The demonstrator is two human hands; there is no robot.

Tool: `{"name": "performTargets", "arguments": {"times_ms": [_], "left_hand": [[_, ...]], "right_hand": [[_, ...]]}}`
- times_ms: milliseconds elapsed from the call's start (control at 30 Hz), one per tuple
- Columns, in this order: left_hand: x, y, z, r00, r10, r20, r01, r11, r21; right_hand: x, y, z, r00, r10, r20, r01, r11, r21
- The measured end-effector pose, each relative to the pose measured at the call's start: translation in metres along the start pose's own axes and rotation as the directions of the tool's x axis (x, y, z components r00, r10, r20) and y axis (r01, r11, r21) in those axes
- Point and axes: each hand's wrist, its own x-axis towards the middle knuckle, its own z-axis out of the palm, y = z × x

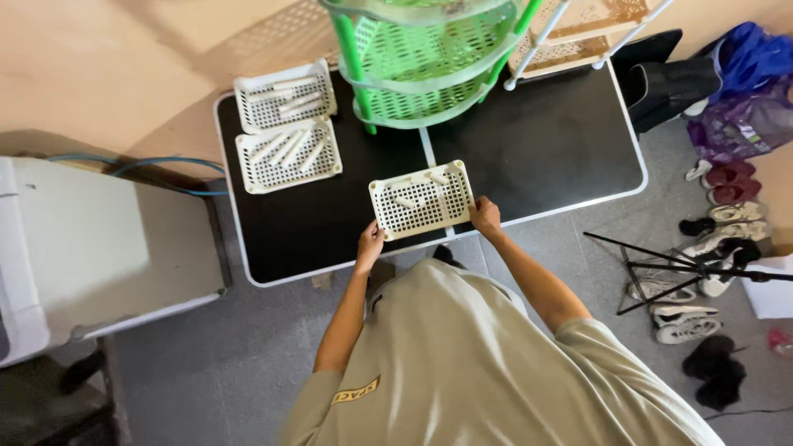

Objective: The person assembles a three-tiered plastic storage unit by inserting white poles into beige trays and stacking them. Then they assemble a green rotating basket unit by inserting green poles into green baskets and stacking them. Finally, they place a white tray into the top basket.

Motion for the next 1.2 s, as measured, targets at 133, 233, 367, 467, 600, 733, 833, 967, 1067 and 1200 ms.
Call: {"name": "performTargets", "arguments": {"times_ms": [133,233,367,467,600,733,833,967,1067,1200], "left_hand": [[0.005,0.016,0.038,1.0,0.019,-0.022,-0.019,1.0,0.024],[0.003,0.022,0.056,0.999,0.003,-0.045,-0.004,1.0,-0.009],[0.003,0.025,0.073,0.993,-0.073,-0.087,0.089,0.976,0.199],[0.002,0.034,0.078,0.976,0.039,-0.214,0.016,0.968,0.251],[-0.002,0.054,0.08,0.982,0.01,-0.189,0.013,0.993,0.12],[-0.006,0.07,0.079,0.975,0.042,-0.217,0.018,0.963,0.268],[-0.009,0.074,0.076,0.978,0.014,-0.208,0.058,0.941,0.333],[-0.013,0.069,0.07,0.975,0.023,-0.219,0.053,0.941,0.335],[-0.01,0.061,0.072,0.964,0.032,-0.264,0.063,0.937,0.344],[-0.004,0.045,0.076,0.963,0.034,-0.268,0.031,0.972,0.232]], "right_hand": [[0.021,0.019,-0.026,1.0,0.002,0.008,-0.002,1.0,-0.001],[0.03,0.032,-0.037,0.997,0.044,0.067,-0.039,0.997,-0.069],[0.037,0.035,-0.035,0.943,-0.237,-0.234,0.165,0.943,-0.29],[0.045,0.012,-0.006,0.883,-0.464,0.071,0.464,0.837,-0.29],[0.045,-0.034,0.049,0.775,-0.439,0.454,0.587,0.767,-0.259],[0.038,-0.046,0.072,0.7,-0.454,0.551,0.696,0.608,-0.383],[0.045,-0.039,0.062,0.685,-0.55,0.478,0.714,0.639,-0.287],[0.054,-0.016,0.026,0.896,-0.386,0.221,0.393,0.919,0.015],[0.059,0.015,-0.022,0.987,-0.102,0.125,0.099,0.995,0.029],[0.045,0.05,-0.061,0.998,-0.06,0.011,0.061,0.981,-0.184]]}}
